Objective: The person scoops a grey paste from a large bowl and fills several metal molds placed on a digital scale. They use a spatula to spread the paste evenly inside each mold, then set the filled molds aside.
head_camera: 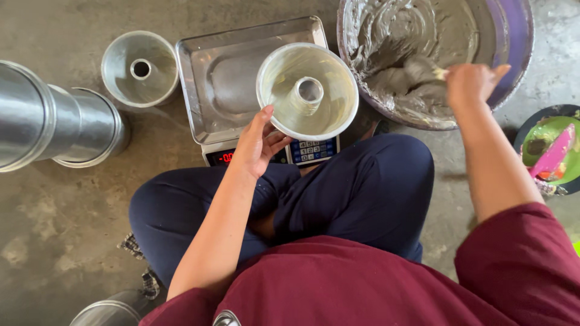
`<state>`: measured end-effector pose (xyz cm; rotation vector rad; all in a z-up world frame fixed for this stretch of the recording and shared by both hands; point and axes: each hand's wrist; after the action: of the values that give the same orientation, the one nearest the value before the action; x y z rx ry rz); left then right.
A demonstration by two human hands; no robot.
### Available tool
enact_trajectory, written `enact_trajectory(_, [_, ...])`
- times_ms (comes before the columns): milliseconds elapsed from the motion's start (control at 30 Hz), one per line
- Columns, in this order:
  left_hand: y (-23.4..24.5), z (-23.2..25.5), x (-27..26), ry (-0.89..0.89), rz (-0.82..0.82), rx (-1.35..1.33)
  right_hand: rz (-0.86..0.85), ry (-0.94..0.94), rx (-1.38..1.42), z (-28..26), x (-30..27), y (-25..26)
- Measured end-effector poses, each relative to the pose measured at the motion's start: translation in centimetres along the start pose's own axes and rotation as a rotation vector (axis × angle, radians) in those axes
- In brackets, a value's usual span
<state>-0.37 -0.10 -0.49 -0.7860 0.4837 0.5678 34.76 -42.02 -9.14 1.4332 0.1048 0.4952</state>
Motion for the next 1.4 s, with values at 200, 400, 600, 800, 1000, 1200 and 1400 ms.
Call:
enact_trajectory(200, [0.1, 0.1, 0.1, 0.004, 0.008, 0.004, -0.546, -0.227, 0.440, -4.1, 1.3, -5.2])
enact_trajectory(400, [-1.2, 0.5, -0.3, 0.001, -0.007, 0.037, -0.657, -0.558, 1.647, -7.8, 0.9, -2.1])
enact_trajectory(600, [-5.0, -0.9, 0.9, 0.007, -0.015, 0.095, 0.093, -0.256, 1.501, -11.6, 0.6, 14.2])
enact_trajectory(800, [-8.4, -1.9, 1.9, 0.003, -0.029, 0.152, 0.723, 0.575, 0.184, -11.6, -1.8, 28.0])
enact_trajectory(1000, [-8.5, -2.1, 0.9, 0.022, -0.082, 0.150, 0.840, 0.739, -0.032, -10.2, -1.7, 32.0])
enact_trajectory(1200, [-8.0, -1.3, -0.7, 0.007, -0.123, 0.141, 0.868, 0.816, -0.104, -9.6, -1.2, 31.3])
enact_trajectory(1400, [-8.5, -1.3, -1.4, 0.080, -0.108, 0.158, 0.762, 0.633, 0.260, -12.3, -1.8, 27.2])
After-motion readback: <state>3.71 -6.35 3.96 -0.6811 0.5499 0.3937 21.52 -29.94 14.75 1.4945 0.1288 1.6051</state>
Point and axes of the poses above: each hand's wrist, its own x-axis towards the middle knuckle, its own y-axis out of the back of the hand, z = x × y, and after that the axes turned 7 degrees about z, right-handed
